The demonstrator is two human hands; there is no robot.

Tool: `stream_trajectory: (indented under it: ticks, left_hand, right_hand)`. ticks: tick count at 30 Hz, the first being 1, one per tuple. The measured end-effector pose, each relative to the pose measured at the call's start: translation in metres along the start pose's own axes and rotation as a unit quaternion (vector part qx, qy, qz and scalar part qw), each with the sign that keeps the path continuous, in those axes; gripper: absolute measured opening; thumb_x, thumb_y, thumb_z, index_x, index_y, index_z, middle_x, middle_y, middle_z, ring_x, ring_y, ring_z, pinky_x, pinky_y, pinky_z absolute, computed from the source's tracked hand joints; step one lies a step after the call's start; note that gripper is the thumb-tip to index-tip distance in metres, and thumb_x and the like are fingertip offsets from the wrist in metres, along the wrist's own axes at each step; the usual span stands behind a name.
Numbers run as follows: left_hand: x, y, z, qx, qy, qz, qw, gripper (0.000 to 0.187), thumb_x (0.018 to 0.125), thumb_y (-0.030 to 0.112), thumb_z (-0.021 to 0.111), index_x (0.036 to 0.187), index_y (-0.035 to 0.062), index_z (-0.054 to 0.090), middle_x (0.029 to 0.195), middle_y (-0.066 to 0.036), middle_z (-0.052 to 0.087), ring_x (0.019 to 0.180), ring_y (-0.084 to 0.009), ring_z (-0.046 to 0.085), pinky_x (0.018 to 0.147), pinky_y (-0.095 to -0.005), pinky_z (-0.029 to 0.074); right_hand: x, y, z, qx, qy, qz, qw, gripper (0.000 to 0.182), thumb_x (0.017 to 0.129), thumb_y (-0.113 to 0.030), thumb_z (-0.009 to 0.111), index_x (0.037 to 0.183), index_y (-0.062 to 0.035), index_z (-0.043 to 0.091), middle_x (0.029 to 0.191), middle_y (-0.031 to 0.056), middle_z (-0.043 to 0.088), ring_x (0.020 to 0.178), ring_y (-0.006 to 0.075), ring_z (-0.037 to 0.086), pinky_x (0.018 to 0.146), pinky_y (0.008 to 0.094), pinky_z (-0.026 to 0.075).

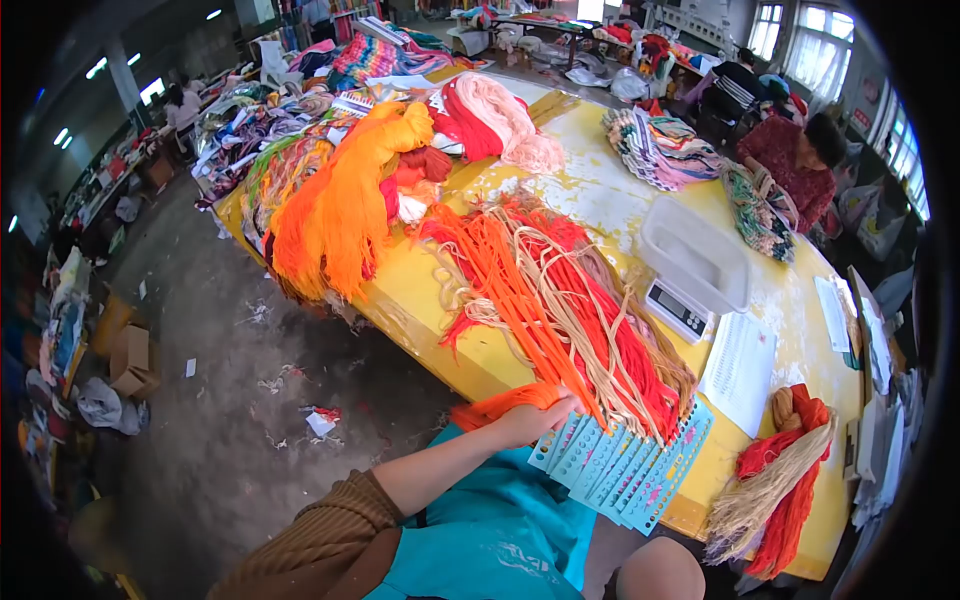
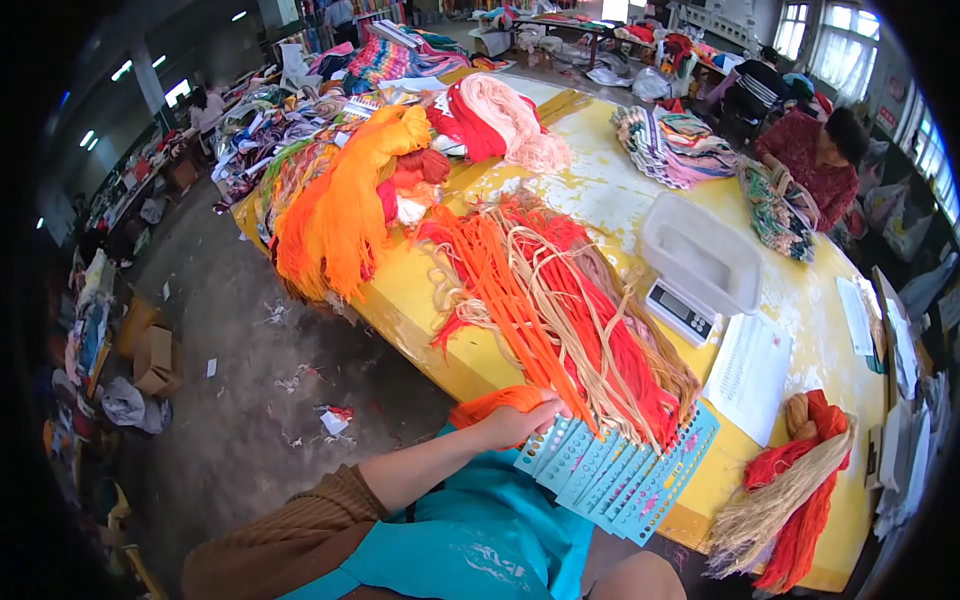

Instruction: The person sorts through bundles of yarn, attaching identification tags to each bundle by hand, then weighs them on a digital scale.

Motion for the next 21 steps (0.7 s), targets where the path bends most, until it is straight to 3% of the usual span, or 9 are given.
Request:
stream_trajectory:
  ticks: [21]
  left_hand:
    - [0.0012,-0.0061,0.0027,0.015,-0.012,0.019,1.000,0.031,0.103,0.026,0.041,0.105,0.0024,0.062,0.068,0.003,0.047,0.063,-0.0055,0.044,0.062,-0.0223,0.039]
  right_hand:
    - [0.0027,-0.0032,0.0059,0.000,0.073,-0.049,0.996,0.036,0.094,-0.034,0.053,0.123,-0.0144,0.058,0.130,0.0021,0.058,0.127,0.0241,0.047,0.110,0.0494,0.029]
Point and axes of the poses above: each hand's wrist, its own x-axis towards the middle knuckle, its own z-axis out of the palm, y = z × x, the point moved 2 cm from there along x, towards the middle knuckle
